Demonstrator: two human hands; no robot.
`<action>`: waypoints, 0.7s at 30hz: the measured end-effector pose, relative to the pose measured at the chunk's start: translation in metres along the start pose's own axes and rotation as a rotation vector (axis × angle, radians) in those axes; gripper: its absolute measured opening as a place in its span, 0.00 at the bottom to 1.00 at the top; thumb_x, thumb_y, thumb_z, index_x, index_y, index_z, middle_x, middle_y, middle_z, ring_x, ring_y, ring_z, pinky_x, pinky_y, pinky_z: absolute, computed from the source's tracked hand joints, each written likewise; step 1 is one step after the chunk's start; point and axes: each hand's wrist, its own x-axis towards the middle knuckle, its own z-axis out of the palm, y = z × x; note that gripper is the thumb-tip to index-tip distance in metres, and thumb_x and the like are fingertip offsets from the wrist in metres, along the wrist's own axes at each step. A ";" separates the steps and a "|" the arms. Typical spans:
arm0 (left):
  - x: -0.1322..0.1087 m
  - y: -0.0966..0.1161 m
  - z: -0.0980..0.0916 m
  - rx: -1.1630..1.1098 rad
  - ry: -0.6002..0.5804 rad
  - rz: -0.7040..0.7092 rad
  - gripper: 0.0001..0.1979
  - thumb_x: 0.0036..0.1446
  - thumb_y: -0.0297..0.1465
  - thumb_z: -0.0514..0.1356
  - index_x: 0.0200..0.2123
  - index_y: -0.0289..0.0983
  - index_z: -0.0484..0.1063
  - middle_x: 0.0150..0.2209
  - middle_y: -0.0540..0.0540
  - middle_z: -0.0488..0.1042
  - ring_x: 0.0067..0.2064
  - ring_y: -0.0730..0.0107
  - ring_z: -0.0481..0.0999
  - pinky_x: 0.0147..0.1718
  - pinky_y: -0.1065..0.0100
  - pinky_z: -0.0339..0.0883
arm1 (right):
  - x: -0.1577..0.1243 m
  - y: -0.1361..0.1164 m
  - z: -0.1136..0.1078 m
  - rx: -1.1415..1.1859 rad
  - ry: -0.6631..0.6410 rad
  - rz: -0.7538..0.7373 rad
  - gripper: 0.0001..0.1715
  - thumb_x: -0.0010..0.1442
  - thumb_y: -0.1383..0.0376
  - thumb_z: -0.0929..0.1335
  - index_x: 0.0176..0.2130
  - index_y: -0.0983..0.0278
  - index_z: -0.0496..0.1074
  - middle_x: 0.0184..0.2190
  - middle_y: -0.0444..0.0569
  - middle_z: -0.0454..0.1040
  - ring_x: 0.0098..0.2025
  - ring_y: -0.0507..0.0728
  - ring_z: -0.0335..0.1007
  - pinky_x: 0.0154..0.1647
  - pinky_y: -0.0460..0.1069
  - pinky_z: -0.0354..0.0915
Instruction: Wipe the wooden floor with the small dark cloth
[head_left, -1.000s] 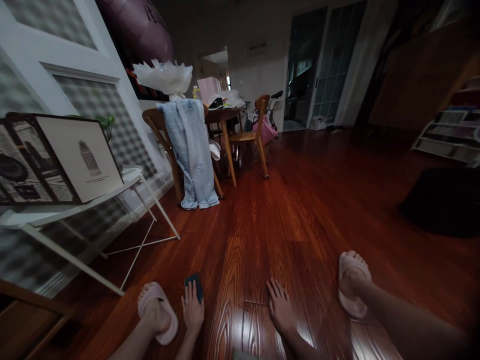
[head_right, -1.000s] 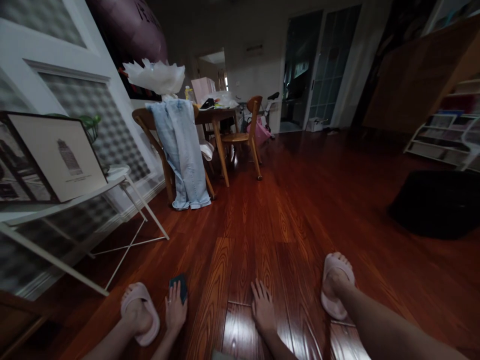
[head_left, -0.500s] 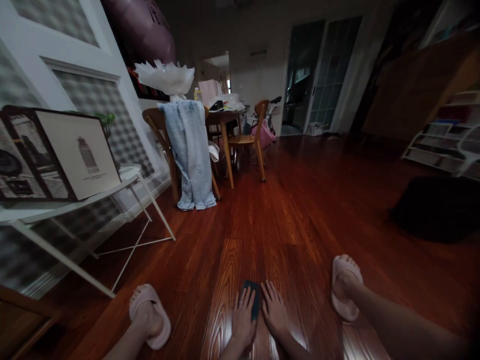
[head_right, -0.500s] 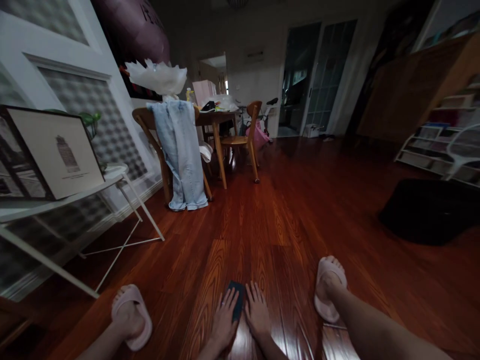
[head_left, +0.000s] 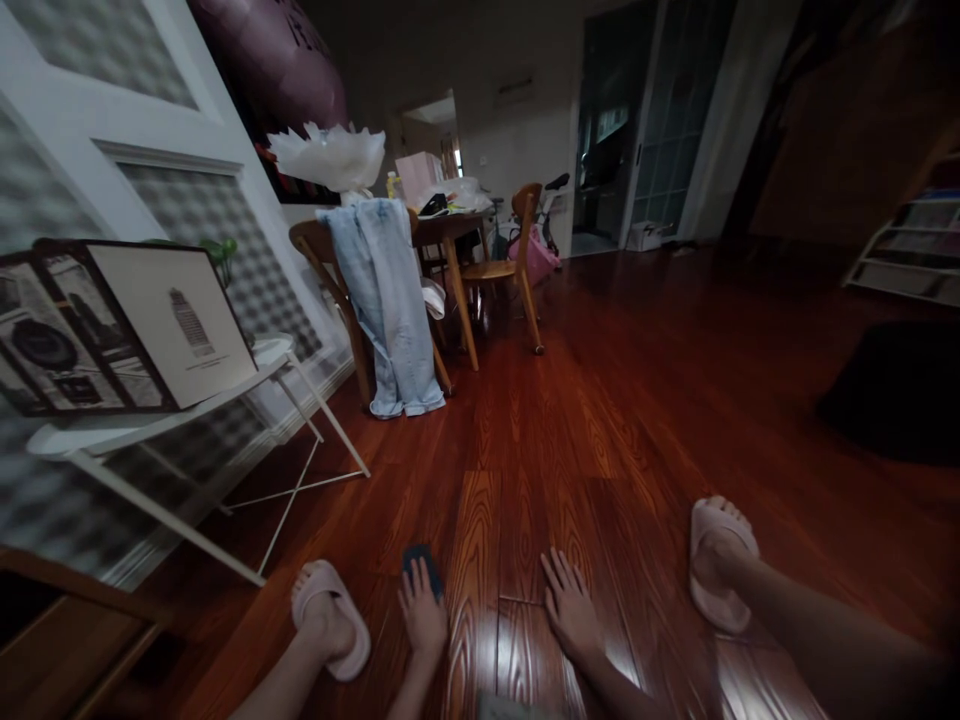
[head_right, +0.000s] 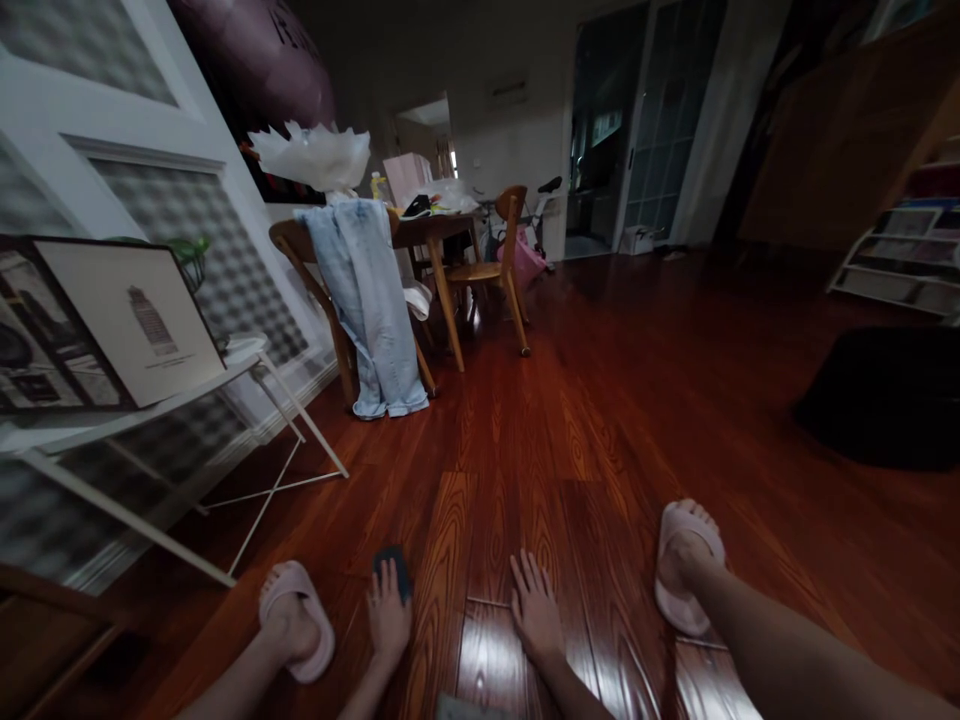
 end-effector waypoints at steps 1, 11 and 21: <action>-0.005 0.011 0.007 -0.031 -0.038 0.105 0.30 0.62 0.38 0.59 0.66 0.41 0.61 0.70 0.35 0.60 0.69 0.44 0.60 0.65 0.37 0.56 | 0.000 0.000 0.000 -0.001 0.007 -0.003 0.35 0.67 0.65 0.54 0.70 0.61 0.58 0.73 0.48 0.53 0.75 0.58 0.42 0.74 0.62 0.44; -0.021 0.097 0.037 -0.191 -0.186 0.516 0.24 0.62 0.43 0.61 0.60 0.44 0.67 0.65 0.41 0.66 0.63 0.54 0.67 0.61 0.42 0.65 | -0.001 0.000 -0.002 -0.014 -0.034 -0.006 0.35 0.67 0.65 0.54 0.70 0.60 0.57 0.73 0.48 0.52 0.75 0.58 0.42 0.74 0.62 0.45; 0.008 -0.026 -0.033 -0.029 0.076 -0.131 0.28 0.64 0.33 0.53 0.68 0.45 0.58 0.71 0.41 0.58 0.72 0.50 0.55 0.67 0.36 0.52 | 0.000 -0.002 -0.005 -0.007 -0.020 0.002 0.35 0.66 0.67 0.55 0.70 0.61 0.58 0.73 0.48 0.53 0.75 0.58 0.42 0.74 0.61 0.44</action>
